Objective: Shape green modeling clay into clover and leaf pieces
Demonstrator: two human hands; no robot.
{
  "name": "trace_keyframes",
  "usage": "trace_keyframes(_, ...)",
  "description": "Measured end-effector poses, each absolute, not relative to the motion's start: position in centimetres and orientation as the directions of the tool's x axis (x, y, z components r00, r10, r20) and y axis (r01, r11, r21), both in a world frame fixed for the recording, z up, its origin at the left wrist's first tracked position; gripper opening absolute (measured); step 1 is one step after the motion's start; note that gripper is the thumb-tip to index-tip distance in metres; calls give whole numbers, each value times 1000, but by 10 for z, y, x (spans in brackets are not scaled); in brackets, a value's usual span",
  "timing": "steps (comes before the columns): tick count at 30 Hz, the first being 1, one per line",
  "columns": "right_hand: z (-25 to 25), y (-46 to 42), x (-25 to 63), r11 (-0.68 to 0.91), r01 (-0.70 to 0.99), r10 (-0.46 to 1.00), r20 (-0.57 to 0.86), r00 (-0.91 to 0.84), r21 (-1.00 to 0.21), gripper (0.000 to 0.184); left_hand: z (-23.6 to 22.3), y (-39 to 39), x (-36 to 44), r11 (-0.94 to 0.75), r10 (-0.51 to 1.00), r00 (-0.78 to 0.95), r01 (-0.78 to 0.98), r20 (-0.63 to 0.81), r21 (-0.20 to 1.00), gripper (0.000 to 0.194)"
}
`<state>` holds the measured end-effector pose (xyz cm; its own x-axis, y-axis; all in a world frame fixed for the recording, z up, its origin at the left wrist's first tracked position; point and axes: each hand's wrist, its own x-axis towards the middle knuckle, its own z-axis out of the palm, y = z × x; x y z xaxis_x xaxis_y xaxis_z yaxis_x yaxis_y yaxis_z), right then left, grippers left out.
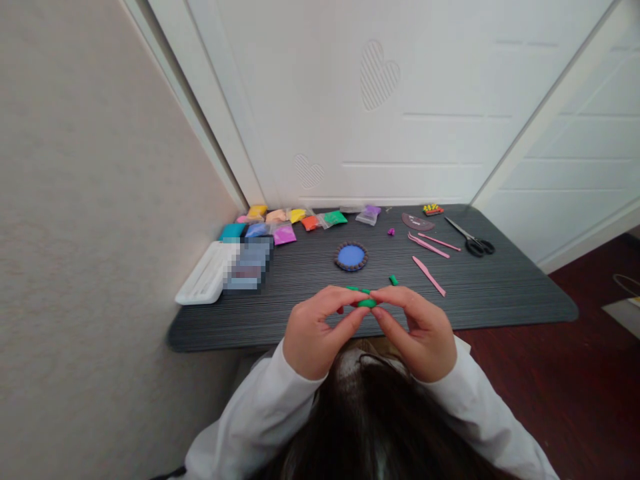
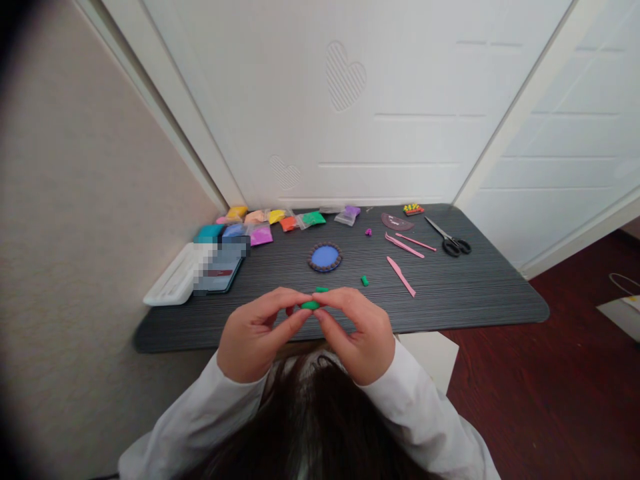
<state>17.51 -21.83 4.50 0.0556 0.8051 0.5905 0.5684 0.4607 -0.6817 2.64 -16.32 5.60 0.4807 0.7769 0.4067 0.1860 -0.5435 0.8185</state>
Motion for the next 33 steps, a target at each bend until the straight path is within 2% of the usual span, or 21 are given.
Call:
trace_keyframes(17, 42, -218, 169, 499, 606, 723, 683, 103, -619, 25, 47, -168, 31, -586, 794, 383, 274, 472, 763, 14)
trace_keyframes(23, 40, -218, 169, 478, 578, 736, 661, 148, -661, 25, 49, -168, 29, -579, 797, 402, 295, 451, 760, 22)
trace_keyframes(27, 39, -217, 169, 470, 567, 750, 645, 147, -677, 23, 51, -167, 28, -556, 813, 413, 343, 410, 757, 15)
trace_keyframes(33, 39, -216, 168, 482, 562, 739, 656, 151, -672, 23, 49, -168, 29, -549, 823, 382, 344, 421, 762, 13)
